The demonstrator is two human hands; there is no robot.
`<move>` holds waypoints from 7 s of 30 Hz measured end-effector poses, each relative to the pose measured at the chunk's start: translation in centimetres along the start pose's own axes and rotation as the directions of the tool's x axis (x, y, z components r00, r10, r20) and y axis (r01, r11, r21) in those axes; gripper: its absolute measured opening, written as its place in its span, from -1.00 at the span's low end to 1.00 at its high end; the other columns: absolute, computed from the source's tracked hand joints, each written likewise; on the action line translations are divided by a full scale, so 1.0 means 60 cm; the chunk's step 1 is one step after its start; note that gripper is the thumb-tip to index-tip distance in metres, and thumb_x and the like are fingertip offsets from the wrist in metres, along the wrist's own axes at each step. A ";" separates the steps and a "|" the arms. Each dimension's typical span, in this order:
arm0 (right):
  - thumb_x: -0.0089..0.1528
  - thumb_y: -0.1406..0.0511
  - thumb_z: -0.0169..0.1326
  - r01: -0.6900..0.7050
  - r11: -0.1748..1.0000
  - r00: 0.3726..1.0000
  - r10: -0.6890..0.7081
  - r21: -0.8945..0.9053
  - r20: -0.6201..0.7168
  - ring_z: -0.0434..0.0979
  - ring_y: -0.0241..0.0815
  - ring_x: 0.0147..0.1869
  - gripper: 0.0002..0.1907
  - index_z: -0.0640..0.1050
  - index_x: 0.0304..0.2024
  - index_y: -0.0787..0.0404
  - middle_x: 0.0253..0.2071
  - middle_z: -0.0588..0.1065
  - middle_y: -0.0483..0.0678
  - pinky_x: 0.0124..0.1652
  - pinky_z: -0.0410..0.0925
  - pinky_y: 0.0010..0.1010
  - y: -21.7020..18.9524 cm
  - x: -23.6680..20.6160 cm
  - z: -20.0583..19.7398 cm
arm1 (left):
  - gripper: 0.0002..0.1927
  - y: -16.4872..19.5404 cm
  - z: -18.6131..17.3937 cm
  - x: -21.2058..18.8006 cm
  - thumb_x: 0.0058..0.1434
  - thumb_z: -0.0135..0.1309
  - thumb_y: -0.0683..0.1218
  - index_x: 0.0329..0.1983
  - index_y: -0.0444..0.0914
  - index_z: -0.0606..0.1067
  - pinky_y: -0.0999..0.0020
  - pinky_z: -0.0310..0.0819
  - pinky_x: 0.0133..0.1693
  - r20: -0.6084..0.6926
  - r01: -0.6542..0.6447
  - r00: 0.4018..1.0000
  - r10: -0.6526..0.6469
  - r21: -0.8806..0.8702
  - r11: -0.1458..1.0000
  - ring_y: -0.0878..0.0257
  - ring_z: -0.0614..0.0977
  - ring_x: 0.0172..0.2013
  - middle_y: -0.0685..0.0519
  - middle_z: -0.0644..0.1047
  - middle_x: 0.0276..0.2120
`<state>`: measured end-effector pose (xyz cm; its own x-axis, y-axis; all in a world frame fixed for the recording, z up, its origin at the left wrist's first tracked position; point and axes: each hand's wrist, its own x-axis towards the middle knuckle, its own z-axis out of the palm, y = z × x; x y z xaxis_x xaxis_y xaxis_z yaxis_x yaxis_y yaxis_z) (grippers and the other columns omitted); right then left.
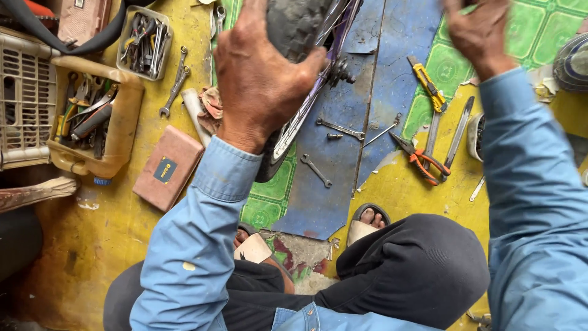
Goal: The person is repairing a bicycle wheel while sitting on the floor. They use pliers to adjust the spokes and tighten the hub nuts, rotating the wheel to access different areas.
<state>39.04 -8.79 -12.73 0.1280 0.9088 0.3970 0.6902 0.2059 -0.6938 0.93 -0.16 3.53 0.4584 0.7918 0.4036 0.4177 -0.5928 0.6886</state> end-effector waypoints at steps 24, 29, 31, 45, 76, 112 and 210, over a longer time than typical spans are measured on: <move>0.41 0.21 0.18 -0.554 0.808 0.822 0.492 0.200 0.286 0.43 -0.32 -0.33 -0.75 0.62 -0.17 0.31 -0.37 0.50 -0.11 -0.34 0.34 -0.44 -0.125 0.017 0.155 | -0.47 0.024 0.052 -0.009 0.03 0.40 0.04 -0.08 -0.33 0.46 0.07 0.61 -0.27 -0.056 0.001 0.998 0.002 0.050 0.999 -0.01 0.71 -0.42 -0.08 0.63 -0.44; 0.41 0.29 0.15 -0.570 0.310 0.773 0.516 0.761 0.369 0.50 -0.30 -0.13 -0.89 0.52 -0.18 0.18 -0.19 0.52 -0.10 -0.17 0.41 -0.39 -0.101 -0.002 0.103 | -0.50 0.013 0.045 -0.005 0.06 0.38 0.08 -0.11 -0.30 0.46 0.08 0.63 -0.24 0.025 0.118 0.993 -0.119 0.039 0.992 0.02 0.73 -0.40 -0.06 0.63 -0.45; 0.47 0.27 0.09 -0.519 0.262 0.791 0.507 0.814 0.341 0.50 -0.27 -0.10 -0.84 0.50 -0.20 0.17 -0.15 0.52 -0.08 -0.11 0.42 -0.34 -0.074 -0.016 0.066 | -0.50 0.009 0.041 -0.005 0.08 0.37 0.09 -0.10 -0.30 0.47 0.06 0.64 -0.23 0.038 0.146 0.988 -0.147 0.035 0.989 -0.01 0.74 -0.38 -0.09 0.63 -0.45; 0.39 0.25 0.22 -0.090 0.887 0.985 0.147 -0.454 0.092 0.63 0.00 -0.07 -0.72 0.66 0.05 0.30 -0.04 0.61 0.18 -0.09 0.52 -0.18 0.056 -0.058 0.018 | -0.50 0.012 0.043 -0.002 0.01 0.40 0.08 -0.16 -0.33 0.49 -0.04 0.59 -0.22 -0.033 0.079 0.996 -0.077 0.061 0.995 -0.17 0.71 -0.35 -0.20 0.63 -0.42; 0.21 0.42 0.25 -0.044 0.983 0.999 0.041 -0.179 -0.019 0.44 -0.26 -0.27 -0.91 0.61 -0.39 0.32 -0.32 0.47 -0.03 -0.34 0.37 -0.36 -0.065 -0.011 0.190 | -0.52 0.028 0.067 -0.003 0.00 0.39 0.08 -0.16 -0.30 0.50 0.07 0.63 -0.28 -0.027 0.060 0.998 -0.059 0.028 0.998 -0.02 0.73 -0.40 -0.11 0.64 -0.42; 0.48 0.27 -0.03 -0.318 0.289 0.806 0.584 0.903 0.097 0.70 -0.04 0.04 -0.84 0.39 -0.20 0.17 -0.10 0.60 0.10 0.07 0.59 -0.15 -0.051 -0.041 0.098 | -0.50 0.005 0.066 -0.004 0.00 0.41 0.11 -0.19 -0.27 0.49 -0.05 0.57 -0.21 -0.040 0.085 0.996 -0.081 0.112 0.990 -0.11 0.68 -0.35 -0.14 0.58 -0.41; 0.55 0.22 0.02 -0.538 0.323 0.583 0.809 0.779 0.068 0.70 0.00 0.09 -0.74 0.50 -0.12 0.30 -0.09 0.60 0.11 -0.04 0.67 -0.21 -0.096 -0.209 -0.146 | -0.43 -0.031 0.062 -0.004 0.08 0.38 0.12 -0.02 -0.28 0.43 -0.11 0.47 -0.08 -0.089 0.019 0.996 -0.005 0.151 0.988 -0.12 0.60 -0.17 -0.19 0.52 -0.20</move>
<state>39.70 -24.53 -8.47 0.5851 0.7214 -0.3705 -0.4010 -0.1398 -0.9053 2.95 0.20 -0.11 0.3847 0.8049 0.4518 0.5397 -0.5933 0.5973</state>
